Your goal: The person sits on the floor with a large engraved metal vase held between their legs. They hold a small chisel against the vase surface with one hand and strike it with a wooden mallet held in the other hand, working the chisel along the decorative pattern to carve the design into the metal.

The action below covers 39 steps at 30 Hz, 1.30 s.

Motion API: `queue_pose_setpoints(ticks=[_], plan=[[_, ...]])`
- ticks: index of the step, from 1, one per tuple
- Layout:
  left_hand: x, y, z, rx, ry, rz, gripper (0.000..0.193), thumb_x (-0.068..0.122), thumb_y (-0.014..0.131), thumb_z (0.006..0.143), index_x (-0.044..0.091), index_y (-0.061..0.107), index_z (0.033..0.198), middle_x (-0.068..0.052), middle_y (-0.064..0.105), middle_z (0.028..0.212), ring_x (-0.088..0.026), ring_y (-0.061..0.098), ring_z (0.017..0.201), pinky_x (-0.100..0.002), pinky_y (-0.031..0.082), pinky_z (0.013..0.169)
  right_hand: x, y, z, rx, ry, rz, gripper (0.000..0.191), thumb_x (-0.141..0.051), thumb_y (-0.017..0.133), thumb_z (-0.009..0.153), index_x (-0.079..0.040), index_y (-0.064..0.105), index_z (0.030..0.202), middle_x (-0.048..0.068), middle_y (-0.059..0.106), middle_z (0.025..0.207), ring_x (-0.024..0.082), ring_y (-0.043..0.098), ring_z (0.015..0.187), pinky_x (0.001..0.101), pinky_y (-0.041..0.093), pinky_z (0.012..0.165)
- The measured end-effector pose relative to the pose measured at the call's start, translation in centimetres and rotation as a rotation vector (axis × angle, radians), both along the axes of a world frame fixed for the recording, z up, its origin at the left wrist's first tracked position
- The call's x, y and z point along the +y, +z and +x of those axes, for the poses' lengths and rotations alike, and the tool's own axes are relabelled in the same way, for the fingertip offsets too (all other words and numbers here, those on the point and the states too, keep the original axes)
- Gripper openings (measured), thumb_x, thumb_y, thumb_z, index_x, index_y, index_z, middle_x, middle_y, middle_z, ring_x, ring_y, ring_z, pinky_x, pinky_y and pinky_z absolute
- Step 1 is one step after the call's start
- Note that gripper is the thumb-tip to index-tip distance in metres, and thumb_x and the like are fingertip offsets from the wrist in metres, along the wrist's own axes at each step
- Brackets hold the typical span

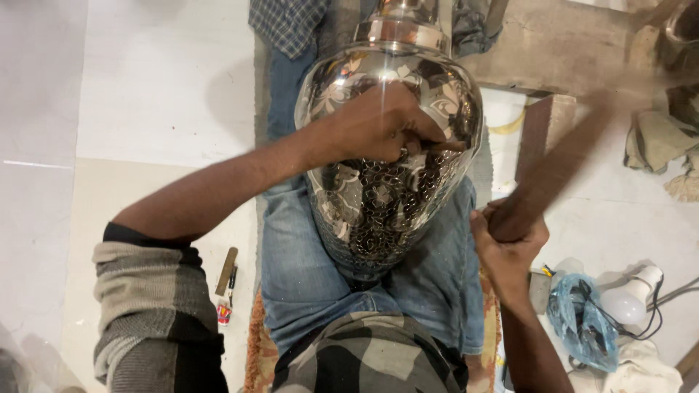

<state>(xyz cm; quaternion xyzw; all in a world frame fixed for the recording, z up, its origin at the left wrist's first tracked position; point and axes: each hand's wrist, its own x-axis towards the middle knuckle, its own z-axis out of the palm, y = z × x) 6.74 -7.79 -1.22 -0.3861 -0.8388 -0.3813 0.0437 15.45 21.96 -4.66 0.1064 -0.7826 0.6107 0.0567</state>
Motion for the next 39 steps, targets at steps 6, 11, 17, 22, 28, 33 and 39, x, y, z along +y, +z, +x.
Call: queue_pose_setpoints(ticks=[6,11,17,22,28,33,39], plan=[[-0.2,-0.7,0.4,0.02,0.047,0.021,0.041,-0.005,0.075,0.073,0.015,0.082,0.108,-0.01,0.076,0.083,-0.026,0.072,0.074,-0.04,0.057,0.067,0.0,0.7,-0.2,-0.043,-0.032,0.026,0.022,-0.004,0.077,0.088,0.003,0.061,0.102,0.017,0.06,0.081,0.015,0.057,0.072,0.0299,0.047,0.066],[-0.4,-1.1,0.8,0.123,0.045,0.063,0.042,-0.005,0.076,0.075,0.018,0.082,0.109,-0.008,0.077,0.087,-0.024,0.072,0.077,-0.042,0.059,0.085,-0.3,2.2,-0.4,-0.007,0.023,0.287,0.024,-0.003,0.075,0.087,0.003,0.061,0.104,0.016,0.061,0.08,0.019,0.056,0.07,0.0321,0.047,0.068],[-0.8,-1.0,1.7,0.012,0.123,0.022,0.037,0.0,0.08,0.075,0.016,0.082,0.108,-0.012,0.075,0.084,-0.026,0.071,0.074,-0.042,0.055,0.066,-0.4,3.2,-0.5,-0.024,0.054,0.429,0.023,-0.006,0.073,0.084,0.002,0.06,0.102,0.013,0.064,0.078,0.016,0.056,0.069,0.0326,0.048,0.066],[-0.9,-2.3,2.2,-0.129,0.174,0.184,0.036,-0.01,0.067,0.087,0.013,0.082,0.11,-0.007,0.08,0.091,-0.014,0.077,0.073,-0.032,0.059,0.059,1.1,1.2,0.8,-0.164,0.049,0.618,0.026,-0.002,0.075,0.081,0.003,0.06,0.102,0.013,0.062,0.073,0.013,0.054,0.064,0.0334,0.045,0.058],[2.1,-4.4,7.1,-0.202,0.738,1.036,0.032,-0.008,0.065,0.097,0.003,0.068,0.127,-0.01,0.078,0.1,-0.018,0.079,0.09,-0.029,0.069,0.079,-1.0,-5.4,6.0,-0.555,-0.071,-0.031,0.033,-0.003,0.078,0.082,0.001,0.063,0.11,0.006,0.066,0.069,0.013,0.06,0.051,0.0282,0.047,0.046],[5.6,-5.5,9.9,-0.206,0.755,1.319,0.031,-0.008,0.064,0.1,-0.003,0.06,0.13,-0.011,0.076,0.108,-0.017,0.076,0.101,-0.029,0.063,0.091,-2.0,-7.6,10.2,-0.63,-0.113,-0.247,0.04,-0.003,0.078,0.079,0.0,0.059,0.114,0.003,0.065,0.069,0.012,0.061,0.052,0.029,0.049,0.045],[6.7,-6.3,9.2,0.064,0.941,1.004,0.025,-0.013,0.065,0.1,-0.003,0.067,0.123,-0.012,0.076,0.11,-0.017,0.076,0.101,-0.028,0.065,0.09,-2.6,-4.4,7.3,-0.462,0.025,0.093,0.047,-0.011,0.084,0.074,0.0,0.063,0.114,0.005,0.065,0.063,0.014,0.061,0.046,0.0296,0.053,0.043]])
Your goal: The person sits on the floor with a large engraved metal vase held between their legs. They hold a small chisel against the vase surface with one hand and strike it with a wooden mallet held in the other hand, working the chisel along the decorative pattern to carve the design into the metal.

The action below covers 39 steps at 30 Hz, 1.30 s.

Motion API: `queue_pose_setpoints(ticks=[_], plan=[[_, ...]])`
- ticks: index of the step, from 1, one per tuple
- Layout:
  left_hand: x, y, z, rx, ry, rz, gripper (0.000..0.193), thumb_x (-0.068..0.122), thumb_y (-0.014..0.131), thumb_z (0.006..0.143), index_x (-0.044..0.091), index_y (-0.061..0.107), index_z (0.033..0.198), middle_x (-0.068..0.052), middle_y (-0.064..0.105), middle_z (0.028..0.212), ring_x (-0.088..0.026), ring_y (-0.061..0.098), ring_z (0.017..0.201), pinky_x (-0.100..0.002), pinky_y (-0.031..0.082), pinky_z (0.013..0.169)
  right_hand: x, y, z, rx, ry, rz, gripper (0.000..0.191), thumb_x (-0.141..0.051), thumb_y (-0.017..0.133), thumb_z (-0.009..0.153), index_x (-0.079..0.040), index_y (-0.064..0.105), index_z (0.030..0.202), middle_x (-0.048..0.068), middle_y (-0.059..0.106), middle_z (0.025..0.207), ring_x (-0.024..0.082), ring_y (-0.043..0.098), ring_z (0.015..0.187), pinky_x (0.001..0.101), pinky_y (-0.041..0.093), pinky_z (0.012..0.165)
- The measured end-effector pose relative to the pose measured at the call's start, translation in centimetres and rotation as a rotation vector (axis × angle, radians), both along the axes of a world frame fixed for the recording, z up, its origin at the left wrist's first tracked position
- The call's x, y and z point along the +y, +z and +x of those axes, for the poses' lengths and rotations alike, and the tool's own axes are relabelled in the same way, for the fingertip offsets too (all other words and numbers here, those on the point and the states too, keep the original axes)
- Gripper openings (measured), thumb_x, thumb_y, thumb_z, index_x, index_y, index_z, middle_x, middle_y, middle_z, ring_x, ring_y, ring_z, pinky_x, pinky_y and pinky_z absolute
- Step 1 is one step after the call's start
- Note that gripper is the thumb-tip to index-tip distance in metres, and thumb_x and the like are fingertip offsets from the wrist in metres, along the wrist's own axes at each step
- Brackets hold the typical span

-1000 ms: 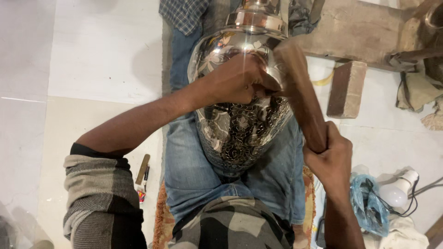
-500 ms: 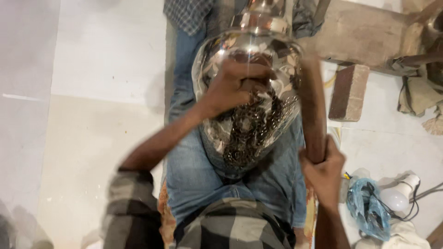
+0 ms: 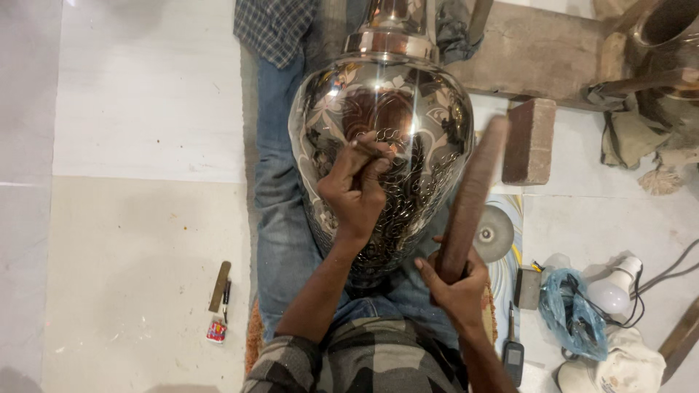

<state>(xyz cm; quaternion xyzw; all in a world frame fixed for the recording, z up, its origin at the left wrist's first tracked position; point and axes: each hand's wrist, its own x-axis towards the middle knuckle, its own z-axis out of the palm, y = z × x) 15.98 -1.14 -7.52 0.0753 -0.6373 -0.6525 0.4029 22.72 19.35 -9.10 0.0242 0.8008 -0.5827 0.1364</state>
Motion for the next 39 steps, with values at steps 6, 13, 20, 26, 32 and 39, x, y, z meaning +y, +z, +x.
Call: queue_pose_setpoints(ticks=[6,13,20,26,32,39], plan=[[0.7,0.2,0.9,-0.039,0.051,-0.024,0.034,-0.016,0.053,0.096,-0.003,0.065,0.125,-0.009,0.077,0.104,-0.014,0.076,0.098,-0.026,0.064,0.089,-0.8,8.6,-6.5,0.404,0.344,0.355,0.049,-0.015,0.087,0.076,0.001,0.065,0.117,0.008,0.072,0.077,0.016,0.07,0.058,0.0292,0.059,0.053],[1.2,-0.9,1.0,-0.085,0.227,-0.218,0.034,-0.012,0.058,0.093,0.001,0.07,0.122,-0.011,0.076,0.091,-0.011,0.07,0.071,-0.025,0.054,0.065,-3.3,20.6,-12.7,0.637,0.813,0.637,0.059,-0.008,0.076,0.07,0.003,0.057,0.125,0.011,0.071,0.069,0.021,0.07,0.051,0.0339,0.055,0.043],[1.3,-1.7,1.0,-0.181,0.276,-0.316,0.027,-0.01,0.056,0.086,0.0,0.071,0.107,-0.01,0.065,0.071,-0.017,0.06,0.054,-0.03,0.049,0.056,-8.4,26.4,-13.7,0.544,1.126,1.316,0.04,-0.015,0.072,0.081,-0.007,0.05,0.114,0.006,0.065,0.074,0.024,0.066,0.058,0.0402,0.05,0.05],[1.3,-1.9,0.8,-0.169,0.263,-0.28,0.022,-0.008,0.06,0.087,0.004,0.073,0.101,-0.008,0.067,0.072,-0.014,0.061,0.055,-0.027,0.05,0.057,-8.3,25.4,-14.5,0.622,1.157,1.223,0.045,-0.02,0.078,0.07,-0.007,0.054,0.105,0.011,0.067,0.073,0.033,0.069,0.061,0.0471,0.052,0.053],[0.6,-0.7,0.8,-0.05,0.147,-0.255,0.039,-0.012,0.056,0.089,0.0,0.068,0.124,-0.012,0.077,0.099,-0.016,0.076,0.079,-0.026,0.058,0.067,-6.8,23.9,-14.7,0.427,0.973,1.074,0.049,-0.015,0.079,0.068,-0.012,0.056,0.11,0.013,0.07,0.071,0.036,0.069,0.063,0.0498,0.051,0.056],[-1.0,1.1,0.4,-0.184,-0.019,-0.428,0.048,-0.016,0.058,0.084,0.009,0.072,0.124,-0.008,0.077,0.095,-0.016,0.076,0.084,-0.029,0.06,0.074,-3.1,21.9,-15.4,0.581,0.915,0.973,0.051,-0.011,0.076,0.065,-0.006,0.051,0.109,0.016,0.067,0.07,0.042,0.066,0.062,0.0525,0.048,0.052]])
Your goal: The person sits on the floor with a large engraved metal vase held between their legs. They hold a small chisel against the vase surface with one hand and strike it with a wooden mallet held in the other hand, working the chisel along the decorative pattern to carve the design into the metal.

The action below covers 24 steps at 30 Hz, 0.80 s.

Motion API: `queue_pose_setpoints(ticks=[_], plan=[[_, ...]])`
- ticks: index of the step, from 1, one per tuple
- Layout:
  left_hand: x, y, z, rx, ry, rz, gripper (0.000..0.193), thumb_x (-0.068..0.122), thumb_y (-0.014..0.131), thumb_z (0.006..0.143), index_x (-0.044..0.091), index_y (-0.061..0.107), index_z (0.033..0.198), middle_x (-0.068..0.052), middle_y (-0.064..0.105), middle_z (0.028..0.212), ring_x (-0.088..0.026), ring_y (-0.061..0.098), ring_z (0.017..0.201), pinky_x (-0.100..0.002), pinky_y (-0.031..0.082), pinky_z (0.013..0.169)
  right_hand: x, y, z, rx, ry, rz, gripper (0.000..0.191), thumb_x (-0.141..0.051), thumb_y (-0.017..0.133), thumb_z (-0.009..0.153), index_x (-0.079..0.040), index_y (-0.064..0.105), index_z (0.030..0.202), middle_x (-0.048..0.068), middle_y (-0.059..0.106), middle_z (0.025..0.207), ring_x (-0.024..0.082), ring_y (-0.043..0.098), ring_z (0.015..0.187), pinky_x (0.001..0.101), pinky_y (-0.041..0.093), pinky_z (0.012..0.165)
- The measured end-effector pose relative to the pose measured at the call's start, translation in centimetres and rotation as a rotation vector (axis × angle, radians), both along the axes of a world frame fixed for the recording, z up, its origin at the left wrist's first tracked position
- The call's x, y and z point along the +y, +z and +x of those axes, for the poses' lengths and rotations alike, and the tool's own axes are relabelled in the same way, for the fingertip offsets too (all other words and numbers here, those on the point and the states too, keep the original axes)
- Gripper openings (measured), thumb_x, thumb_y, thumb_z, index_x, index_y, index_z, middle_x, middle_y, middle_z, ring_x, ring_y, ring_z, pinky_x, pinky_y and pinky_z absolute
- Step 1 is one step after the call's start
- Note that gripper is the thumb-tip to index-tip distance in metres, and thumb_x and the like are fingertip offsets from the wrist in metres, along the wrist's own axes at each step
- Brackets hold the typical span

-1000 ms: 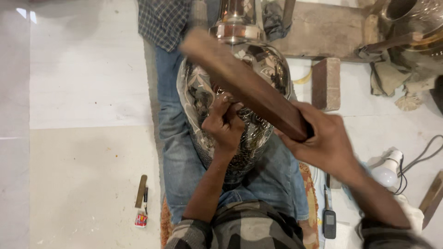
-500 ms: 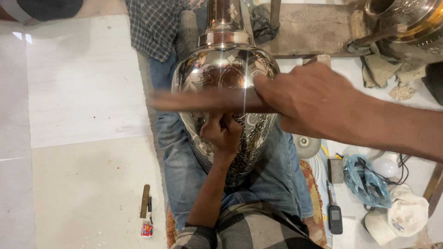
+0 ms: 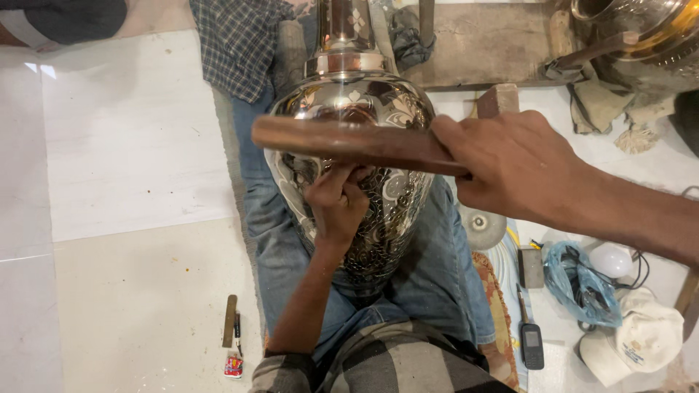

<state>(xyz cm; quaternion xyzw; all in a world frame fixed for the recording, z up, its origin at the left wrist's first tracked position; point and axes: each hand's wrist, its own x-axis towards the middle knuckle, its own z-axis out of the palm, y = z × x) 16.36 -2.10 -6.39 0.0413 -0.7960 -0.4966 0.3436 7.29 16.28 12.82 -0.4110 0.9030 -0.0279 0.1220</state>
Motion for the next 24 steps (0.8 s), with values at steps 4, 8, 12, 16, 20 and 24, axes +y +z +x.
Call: queue_pose_setpoints(ticks=[4,8,12,16,20,24], plan=[[-1.0,0.0,-0.3,0.064,-0.18,-0.022,0.055,-0.016,0.053,0.082,0.003,0.066,0.131,-0.013,0.077,0.113,-0.021,0.079,0.096,-0.031,0.065,0.085,0.6,-0.8,0.3,-0.207,-0.163,-0.259,0.036,-0.01,0.07,0.071,-0.003,0.047,0.098,0.015,0.066,0.067,0.037,0.068,0.059,0.0471,0.052,0.052],[-0.9,-0.4,-0.8,0.014,-0.099,0.017,0.046,-0.016,0.053,0.087,0.007,0.07,0.123,-0.008,0.079,0.103,-0.018,0.081,0.091,-0.028,0.065,0.083,0.5,-0.6,0.4,-0.016,-0.066,-0.02,0.047,-0.013,0.076,0.068,-0.004,0.05,0.106,0.019,0.065,0.066,0.044,0.064,0.062,0.0538,0.048,0.053],[-0.3,-0.7,-0.8,0.119,-0.068,0.049,0.042,-0.015,0.056,0.089,0.005,0.069,0.123,-0.01,0.079,0.106,-0.019,0.08,0.091,-0.029,0.065,0.081,0.3,0.2,0.1,-0.146,-0.14,-0.112,0.038,-0.013,0.076,0.07,-0.005,0.049,0.096,0.018,0.064,0.065,0.041,0.065,0.06,0.0517,0.049,0.054],[-0.3,-1.1,-0.4,0.059,0.021,-0.045,0.036,-0.012,0.064,0.086,0.008,0.074,0.114,-0.01,0.076,0.094,-0.018,0.077,0.081,-0.032,0.061,0.071,-0.6,0.8,0.4,0.123,0.087,0.083,0.051,-0.014,0.075,0.068,-0.006,0.05,0.112,0.012,0.063,0.072,0.038,0.064,0.059,0.0491,0.048,0.051],[-0.3,-1.7,-0.2,0.111,-0.009,-0.072,0.033,-0.01,0.064,0.087,0.007,0.072,0.115,-0.007,0.078,0.092,-0.016,0.076,0.078,-0.03,0.061,0.07,-1.3,0.5,0.6,-0.103,-0.036,-0.063,0.038,-0.009,0.072,0.069,-0.004,0.048,0.098,0.012,0.06,0.061,0.034,0.061,0.049,0.0464,0.049,0.049],[-1.3,-1.7,-1.1,0.045,-0.09,0.29,0.024,-0.011,0.065,0.092,0.005,0.074,0.108,-0.007,0.077,0.084,-0.014,0.073,0.069,-0.027,0.06,0.06,0.2,-1.9,0.7,-0.113,-0.065,0.004,0.041,-0.01,0.074,0.07,-0.006,0.053,0.105,0.012,0.062,0.061,0.031,0.061,0.05,0.0471,0.049,0.049]])
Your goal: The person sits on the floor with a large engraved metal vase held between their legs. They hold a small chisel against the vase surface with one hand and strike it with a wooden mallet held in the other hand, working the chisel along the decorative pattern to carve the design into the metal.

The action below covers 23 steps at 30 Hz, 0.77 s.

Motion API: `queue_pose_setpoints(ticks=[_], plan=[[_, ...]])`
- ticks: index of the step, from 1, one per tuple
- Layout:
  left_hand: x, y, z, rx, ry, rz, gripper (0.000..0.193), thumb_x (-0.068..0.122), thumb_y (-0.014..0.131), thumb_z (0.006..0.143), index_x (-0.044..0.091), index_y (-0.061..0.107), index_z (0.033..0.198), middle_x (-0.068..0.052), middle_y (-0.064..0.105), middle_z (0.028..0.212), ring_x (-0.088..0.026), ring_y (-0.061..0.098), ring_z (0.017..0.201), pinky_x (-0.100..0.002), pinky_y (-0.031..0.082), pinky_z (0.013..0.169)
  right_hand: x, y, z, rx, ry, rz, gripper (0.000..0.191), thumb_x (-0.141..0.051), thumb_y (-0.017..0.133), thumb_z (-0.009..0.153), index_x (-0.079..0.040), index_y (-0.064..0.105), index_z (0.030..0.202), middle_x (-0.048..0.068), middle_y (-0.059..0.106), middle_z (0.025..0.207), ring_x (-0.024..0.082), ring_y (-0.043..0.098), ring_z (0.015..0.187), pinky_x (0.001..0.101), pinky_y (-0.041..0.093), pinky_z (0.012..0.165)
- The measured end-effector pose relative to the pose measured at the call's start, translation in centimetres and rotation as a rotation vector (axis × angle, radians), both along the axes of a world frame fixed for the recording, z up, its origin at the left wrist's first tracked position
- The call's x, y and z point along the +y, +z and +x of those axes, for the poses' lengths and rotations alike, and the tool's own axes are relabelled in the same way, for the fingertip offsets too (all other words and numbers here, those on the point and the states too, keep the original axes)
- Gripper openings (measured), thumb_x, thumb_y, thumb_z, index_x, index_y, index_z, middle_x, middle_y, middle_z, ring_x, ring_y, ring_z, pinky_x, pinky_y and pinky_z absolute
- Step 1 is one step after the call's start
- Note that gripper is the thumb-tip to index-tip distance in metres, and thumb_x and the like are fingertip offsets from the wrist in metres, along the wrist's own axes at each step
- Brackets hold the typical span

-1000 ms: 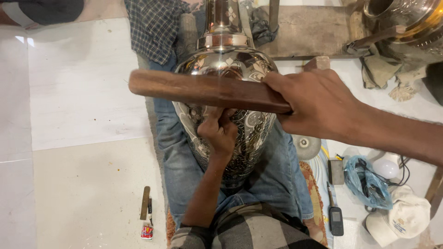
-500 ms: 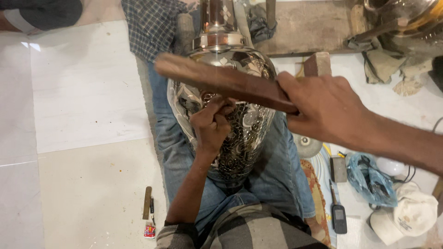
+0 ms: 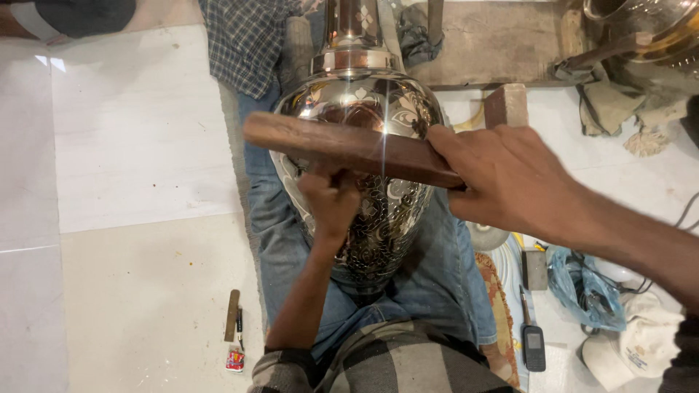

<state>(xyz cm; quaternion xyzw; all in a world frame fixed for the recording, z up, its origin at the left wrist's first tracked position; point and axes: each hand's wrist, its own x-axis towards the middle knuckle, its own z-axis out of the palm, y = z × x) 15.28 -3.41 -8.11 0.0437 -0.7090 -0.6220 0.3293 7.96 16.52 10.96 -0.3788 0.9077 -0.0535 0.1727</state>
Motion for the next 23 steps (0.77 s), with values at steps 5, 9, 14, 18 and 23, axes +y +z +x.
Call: queue_pose_setpoints(ticks=[5,9,14,18,23], plan=[[-2.6,2.2,-1.1,-0.003,-0.338,0.252,0.039,-0.015,0.053,0.092,0.005,0.068,0.122,-0.006,0.077,0.096,-0.013,0.078,0.081,-0.028,0.067,0.07,2.1,-7.0,2.7,-0.239,-0.333,-0.495,0.036,-0.007,0.076,0.071,0.0,0.063,0.105,0.011,0.07,0.072,0.019,0.067,0.056,0.0361,0.052,0.051],[-4.0,3.9,-1.5,-0.07,-0.409,-0.191,0.043,-0.018,0.055,0.093,0.003,0.067,0.129,-0.011,0.079,0.104,-0.017,0.08,0.087,-0.027,0.067,0.073,2.5,-13.4,6.9,-0.28,-0.52,-0.787,0.04,-0.006,0.084,0.074,0.0,0.067,0.11,0.003,0.069,0.079,0.011,0.064,0.063,0.0293,0.052,0.055],[-5.5,4.6,-2.3,0.039,-0.512,-0.478,0.06,-0.019,0.055,0.08,0.006,0.065,0.133,-0.015,0.077,0.113,-0.021,0.079,0.097,-0.029,0.065,0.081,2.4,-17.2,10.4,-0.517,-0.85,-0.889,0.041,-0.002,0.082,0.074,-0.001,0.066,0.112,0.001,0.061,0.068,0.011,0.052,0.049,0.0288,0.04,0.043],[-5.8,4.2,-2.9,-0.029,-0.539,-0.655,0.063,-0.016,0.063,0.073,0.012,0.071,0.128,-0.009,0.079,0.09,-0.018,0.076,0.072,-0.031,0.06,0.059,2.9,-17.6,10.3,-0.436,-0.764,-0.89,0.035,-0.001,0.083,0.076,0.001,0.064,0.107,0.0,0.062,0.073,0.008,0.056,0.057,0.025,0.044,0.048],[-6.0,2.9,-2.9,0.034,-0.497,-0.631,0.058,-0.012,0.067,0.078,0.017,0.071,0.128,-0.006,0.078,0.084,-0.016,0.076,0.071,-0.028,0.06,0.062,4.5,-16.2,8.2,-0.172,-0.601,-0.904,0.035,-0.002,0.083,0.08,0.0,0.065,0.11,0.004,0.067,0.079,0.009,0.064,0.067,0.0242,0.054,0.062]])
